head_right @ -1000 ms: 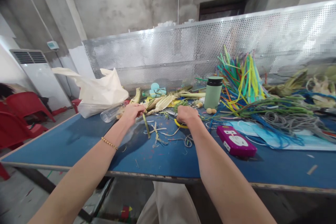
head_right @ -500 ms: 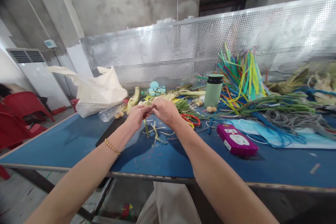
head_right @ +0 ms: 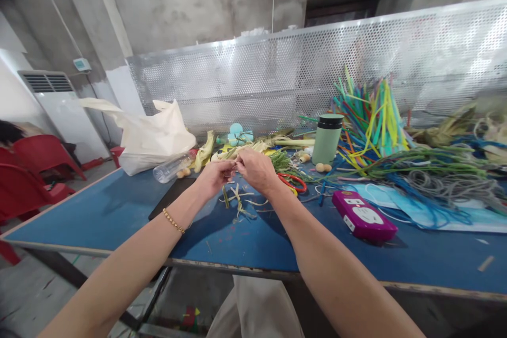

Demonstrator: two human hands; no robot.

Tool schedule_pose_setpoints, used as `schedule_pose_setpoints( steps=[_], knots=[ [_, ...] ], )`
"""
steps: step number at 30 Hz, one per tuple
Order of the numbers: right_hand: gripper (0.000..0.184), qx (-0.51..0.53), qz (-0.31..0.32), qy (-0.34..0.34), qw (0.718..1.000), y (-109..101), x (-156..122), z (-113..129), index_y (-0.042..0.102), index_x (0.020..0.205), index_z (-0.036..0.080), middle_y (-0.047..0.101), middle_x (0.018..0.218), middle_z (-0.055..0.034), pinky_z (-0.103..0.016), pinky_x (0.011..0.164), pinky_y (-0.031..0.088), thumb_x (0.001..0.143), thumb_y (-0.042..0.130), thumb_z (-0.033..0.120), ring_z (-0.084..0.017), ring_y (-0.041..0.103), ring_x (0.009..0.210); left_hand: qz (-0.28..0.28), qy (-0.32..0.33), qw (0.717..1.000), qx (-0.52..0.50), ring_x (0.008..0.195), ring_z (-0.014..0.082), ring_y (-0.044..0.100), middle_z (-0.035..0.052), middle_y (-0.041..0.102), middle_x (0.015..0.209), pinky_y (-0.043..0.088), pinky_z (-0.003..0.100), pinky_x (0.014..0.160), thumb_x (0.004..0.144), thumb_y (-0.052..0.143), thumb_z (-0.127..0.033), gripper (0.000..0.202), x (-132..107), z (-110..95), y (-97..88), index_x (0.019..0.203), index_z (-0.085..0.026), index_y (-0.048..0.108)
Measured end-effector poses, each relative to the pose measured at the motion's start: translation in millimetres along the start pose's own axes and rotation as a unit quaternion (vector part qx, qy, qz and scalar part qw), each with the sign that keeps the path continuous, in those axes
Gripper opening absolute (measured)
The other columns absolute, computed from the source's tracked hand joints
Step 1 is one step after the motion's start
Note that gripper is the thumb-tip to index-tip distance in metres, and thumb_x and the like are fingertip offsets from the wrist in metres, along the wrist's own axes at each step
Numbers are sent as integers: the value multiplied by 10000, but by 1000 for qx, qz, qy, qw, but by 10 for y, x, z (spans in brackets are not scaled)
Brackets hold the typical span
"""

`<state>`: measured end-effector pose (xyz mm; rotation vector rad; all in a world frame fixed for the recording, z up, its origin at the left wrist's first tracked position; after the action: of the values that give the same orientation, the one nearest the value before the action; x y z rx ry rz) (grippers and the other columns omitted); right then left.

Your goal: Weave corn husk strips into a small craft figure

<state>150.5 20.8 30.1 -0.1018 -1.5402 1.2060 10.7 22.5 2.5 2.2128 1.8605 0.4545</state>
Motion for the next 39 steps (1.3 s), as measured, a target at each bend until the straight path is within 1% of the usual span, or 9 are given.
schedule_pose_setpoints(
  steps=[4, 7, 14, 21, 23, 29, 34, 36, 39],
  knots=[
    [69, 29, -9, -19, 999, -1, -3, 1, 638, 784, 171, 657, 813, -45, -252, 643, 357, 837, 597, 188, -146, 537, 692, 13, 0, 1000, -9, 533, 83, 520, 32, 627, 658, 315, 224, 491, 555, 747, -148, 158, 10, 14, -9, 684, -106, 665],
    [68, 37, -17, -27, 999, -11, -2, 0, 639, 776, 170, 655, 816, -47, -256, 650, 357, 827, 598, 185, -149, 536, 703, 3, 17, 1000, 2, 526, 85, 524, 30, 620, 637, 324, 227, 502, 556, 745, -136, 152, 33, 23, -20, 681, -99, 667],
    [77, 62, -18, 30, 997, -40, 9, -18, 623, 725, 174, 650, 772, -44, -259, 635, 358, 787, 579, 163, -143, 534, 659, -15, 71, 996, 56, 522, 92, 536, 25, 624, 590, 338, 235, 533, 578, 747, -126, 120, 41, 18, -5, 678, -100, 687],
    [105, 26, -24, 61, 998, -4, 6, -35, 615, 703, 186, 631, 680, -32, -272, 628, 344, 794, 568, 211, -155, 521, 629, -13, 63, 997, 49, 554, 108, 579, 45, 653, 605, 366, 243, 572, 598, 745, -115, 95, 9, -3, 15, 683, -98, 705],
    [107, 23, -18, 64, 998, -2, 3, -35, 617, 706, 187, 634, 680, -31, -271, 625, 342, 797, 568, 219, -157, 522, 631, -8, 62, 997, 45, 545, 106, 572, 46, 651, 600, 367, 245, 572, 601, 755, -135, 101, 12, -1, 18, 678, -96, 703],
    [98, 21, -11, 66, 998, 7, -11, -5, 605, 711, 188, 645, 712, -36, -270, 634, 348, 799, 563, 193, -158, 531, 657, 9, 83, 995, 63, 547, 108, 562, 62, 656, 616, 368, 251, 571, 636, 784, -282, 210, 26, 12, -11, 654, -99, 683],
    [121, 85, -30, 105, 990, 42, 3, -53, 568, 666, 186, 623, 645, -12, -257, 603, 365, 779, 596, 216, -137, 531, 608, -5, 125, 989, 84, 541, 105, 551, 47, 650, 617, 383, 249, 577, 664, 745, -273, 182, -9, -33, -16, 620, -114, 667],
    [163, 139, -33, 116, 983, 53, 17, -73, 557, 637, 183, 620, 620, -8, -250, 579, 378, 768, 617, 258, -130, 538, 584, -16, 144, 984, 107, 543, 104, 543, 42, 648, 609, 386, 247, 576, 685, 718, -265, 169, -24, -56, -5, 617, -120, 665],
    [194, 214, -37, 118, 969, 56, 34, -67, 602, 688, 170, 652, 648, -20, -249, 573, 412, 769, 633, 344, -131, 561, 584, -43, 172, 971, 163, 524, 100, 513, 23, 619, 554, 381, 243, 565, 707, 677, -247, 171, -16, -62, 5, 585, -132, 648]
  ],
)
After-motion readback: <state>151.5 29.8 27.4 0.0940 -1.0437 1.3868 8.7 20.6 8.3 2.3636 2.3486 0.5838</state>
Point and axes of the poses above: each hand's wrist, its own x-axis towards the middle knuckle, its own y-axis out of the palm, z = x × y, the point moved 2 cm from there along x, towards the middle knuckle
